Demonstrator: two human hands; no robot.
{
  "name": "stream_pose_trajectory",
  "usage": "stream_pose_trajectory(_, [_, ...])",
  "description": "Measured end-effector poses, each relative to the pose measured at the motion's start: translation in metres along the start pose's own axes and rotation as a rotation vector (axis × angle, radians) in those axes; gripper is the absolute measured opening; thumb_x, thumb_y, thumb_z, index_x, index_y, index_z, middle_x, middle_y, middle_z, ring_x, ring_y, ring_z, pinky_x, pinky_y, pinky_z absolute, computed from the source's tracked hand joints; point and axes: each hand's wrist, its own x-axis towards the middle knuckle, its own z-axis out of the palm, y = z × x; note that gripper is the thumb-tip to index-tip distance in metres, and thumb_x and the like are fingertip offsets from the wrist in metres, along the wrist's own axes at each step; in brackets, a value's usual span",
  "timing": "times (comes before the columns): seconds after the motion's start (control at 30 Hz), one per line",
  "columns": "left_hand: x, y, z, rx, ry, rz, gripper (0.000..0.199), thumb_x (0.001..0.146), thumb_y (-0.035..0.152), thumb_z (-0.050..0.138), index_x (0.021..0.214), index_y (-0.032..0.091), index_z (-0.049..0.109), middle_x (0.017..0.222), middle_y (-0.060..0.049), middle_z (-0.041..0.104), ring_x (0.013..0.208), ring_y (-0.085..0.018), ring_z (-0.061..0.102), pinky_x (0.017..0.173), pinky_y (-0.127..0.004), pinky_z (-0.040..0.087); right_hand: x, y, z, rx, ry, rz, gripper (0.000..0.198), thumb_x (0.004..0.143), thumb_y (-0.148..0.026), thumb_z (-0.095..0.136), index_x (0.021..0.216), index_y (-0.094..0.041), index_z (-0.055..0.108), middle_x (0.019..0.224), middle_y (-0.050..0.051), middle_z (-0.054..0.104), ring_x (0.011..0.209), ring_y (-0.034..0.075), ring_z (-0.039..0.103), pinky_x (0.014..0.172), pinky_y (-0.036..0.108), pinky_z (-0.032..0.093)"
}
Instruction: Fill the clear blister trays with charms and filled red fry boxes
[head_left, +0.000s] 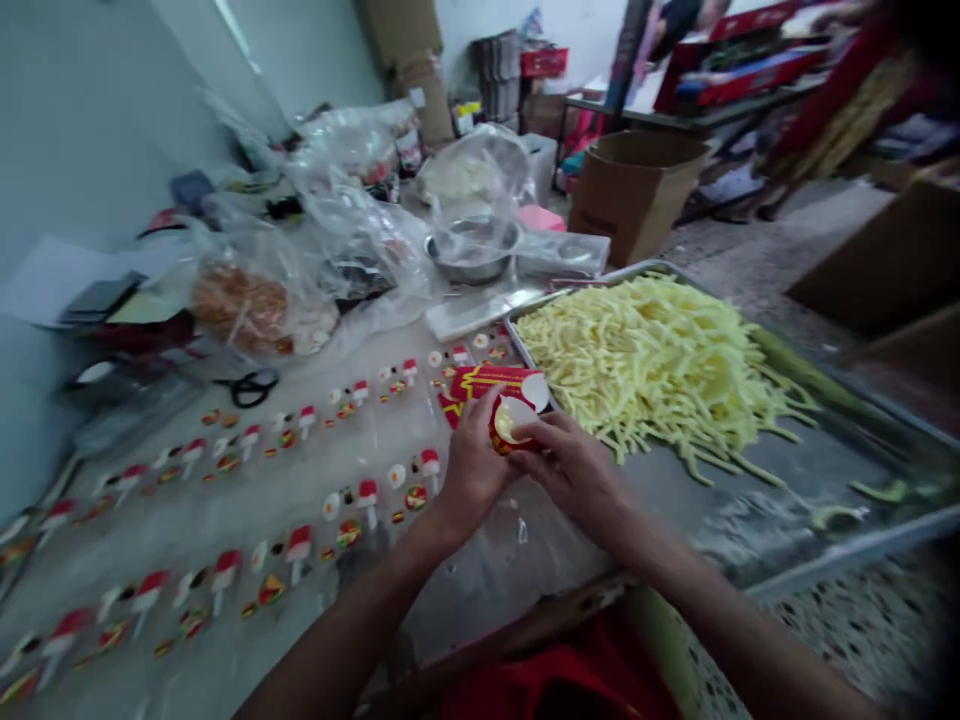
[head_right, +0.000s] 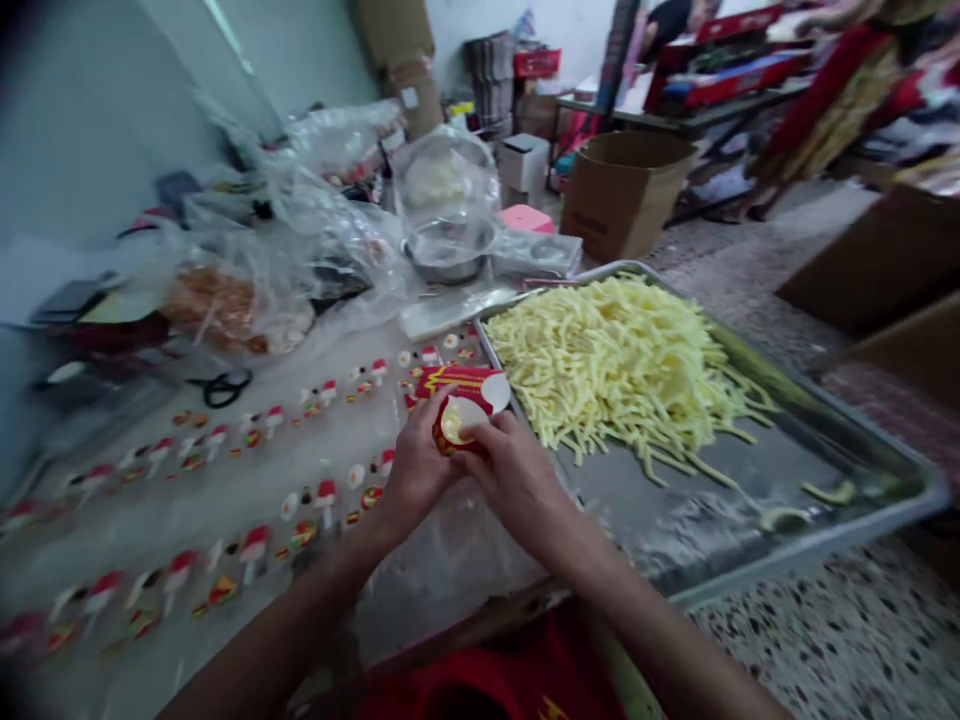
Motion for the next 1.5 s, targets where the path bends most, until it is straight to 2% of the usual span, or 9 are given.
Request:
stream_pose_trajectory(0.13, [0.001, -0.05, -0.078, -0.049, -0.006, -0.146, 0.095, 0.066, 0.028, 0.085, 0.15, 0.022, 0.04, 0.14, -0.015, 0.058, 0.125, -0.029, 0.06, 0.105, -0.045, 0.049, 0.08, -0.02, 0.06, 0.166, -0.23, -0.028, 0.014, 0.086, -0.015, 0.067, 0.096, -0.016, 0.077, 0.082, 0.003, 0.073, 0.074, 0.016, 0.066, 0.068, 0.024, 0.047])
stream_pose_trajectory(0.27, [0.005, -0.109, -0.146, 0.337, -0.065, -0.187, 0.101, 0.062, 0.046, 0.089, 0.147, 0.015, 0.044, 0.15, -0.023, 0.048, 0.141, -0.036, 0.044, 0.116, -0.053, 0.036, 0.159, -0.032, 0.107, -0.215, -0.505, -0.18, 0.024, 0.087, -0.009, 0.061, 0.104, -0.015, 0.078, 0.098, 0.007, 0.078, 0.085, 0.016, 0.069, 0.072, 0.022, 0.046])
stream_pose_trajectory(0.43, [0.017, -0.161, -0.161, 0.52, -0.394, 0.038, 0.116, 0.063, 0.061, 0.084, 0.156, 0.017, 0.03, 0.162, -0.024, 0.028, 0.152, -0.035, 0.023, 0.122, -0.056, 0.021, 0.203, -0.041, 0.133, -0.464, -0.717, -0.26, 0.017, 0.083, -0.009, 0.065, 0.087, -0.015, 0.081, 0.091, 0.013, 0.077, 0.081, 0.021, 0.07, 0.069, 0.026, 0.046])
stream_pose_trajectory(0.53, [0.02, -0.172, -0.152, 0.597, -0.435, 0.094, 0.113, 0.07, 0.061, 0.079, 0.159, 0.019, 0.024, 0.163, -0.023, 0.025, 0.152, -0.036, 0.023, 0.121, -0.058, 0.02, 0.2, -0.041, 0.139, -0.508, -0.763, -0.32, 0.02, 0.089, -0.014, 0.061, 0.095, -0.018, 0.079, 0.104, 0.013, 0.075, 0.092, 0.023, 0.069, 0.077, 0.029, 0.048])
stream_pose_trajectory(0.9, [0.019, -0.168, -0.144, 0.849, -0.402, 0.288, 0.08, 0.082, 0.064, 0.066, 0.147, 0.021, 0.047, 0.16, -0.022, 0.032, 0.146, -0.042, 0.033, 0.115, -0.068, 0.021, 0.132, -0.04, 0.164, -0.662, -0.309, -0.497, 0.03, 0.103, -0.02, 0.04, 0.127, -0.014, 0.055, 0.121, 0.016, 0.062, 0.105, 0.028, 0.06, 0.089, 0.043, 0.047])
stream_pose_trajectory(1.0, [0.022, -0.169, -0.148, 0.862, -0.405, 0.271, 0.079, 0.081, 0.064, 0.067, 0.147, 0.024, 0.048, 0.159, -0.022, 0.035, 0.143, -0.045, 0.038, 0.111, -0.071, 0.023, 0.12, -0.039, 0.129, -0.596, -0.198, -0.427, 0.027, 0.1, -0.017, 0.043, 0.121, -0.017, 0.06, 0.121, 0.012, 0.063, 0.102, 0.024, 0.059, 0.084, 0.035, 0.046])
stream_pose_trajectory(1.13, [0.031, -0.169, -0.162, 0.799, -0.422, 0.249, 0.074, 0.082, 0.061, 0.068, 0.146, 0.027, 0.05, 0.153, -0.019, 0.046, 0.136, -0.043, 0.047, 0.107, -0.066, 0.035, 0.088, -0.011, 0.049, -0.581, 0.103, 0.008, 0.026, 0.101, -0.029, 0.048, 0.1, -0.02, 0.073, 0.102, 0.01, 0.07, 0.093, 0.022, 0.061, 0.076, 0.031, 0.043])
stream_pose_trajectory(1.27, [0.064, -0.135, -0.132, 0.648, -0.312, 0.328, 0.073, 0.08, 0.062, 0.069, 0.141, 0.025, 0.054, 0.135, -0.015, 0.063, 0.122, -0.036, 0.06, 0.104, -0.051, 0.045, 0.074, 0.02, 0.007, -0.643, 0.066, 0.336, 0.038, 0.098, -0.042, 0.052, 0.086, -0.019, 0.079, 0.086, 0.011, 0.073, 0.079, 0.021, 0.064, 0.065, 0.029, 0.038])
stream_pose_trajectory(1.5, [0.122, -0.053, 0.006, 0.424, -0.467, 0.62, 0.076, 0.073, 0.039, 0.074, 0.141, 0.012, 0.051, 0.136, -0.019, 0.06, 0.127, -0.034, 0.054, 0.112, -0.049, 0.037, 0.079, 0.022, 0.029, -0.541, 0.072, 0.339, 0.028, 0.094, -0.035, 0.052, 0.091, -0.023, 0.077, 0.089, 0.006, 0.076, 0.08, 0.02, 0.066, 0.066, 0.03, 0.036])
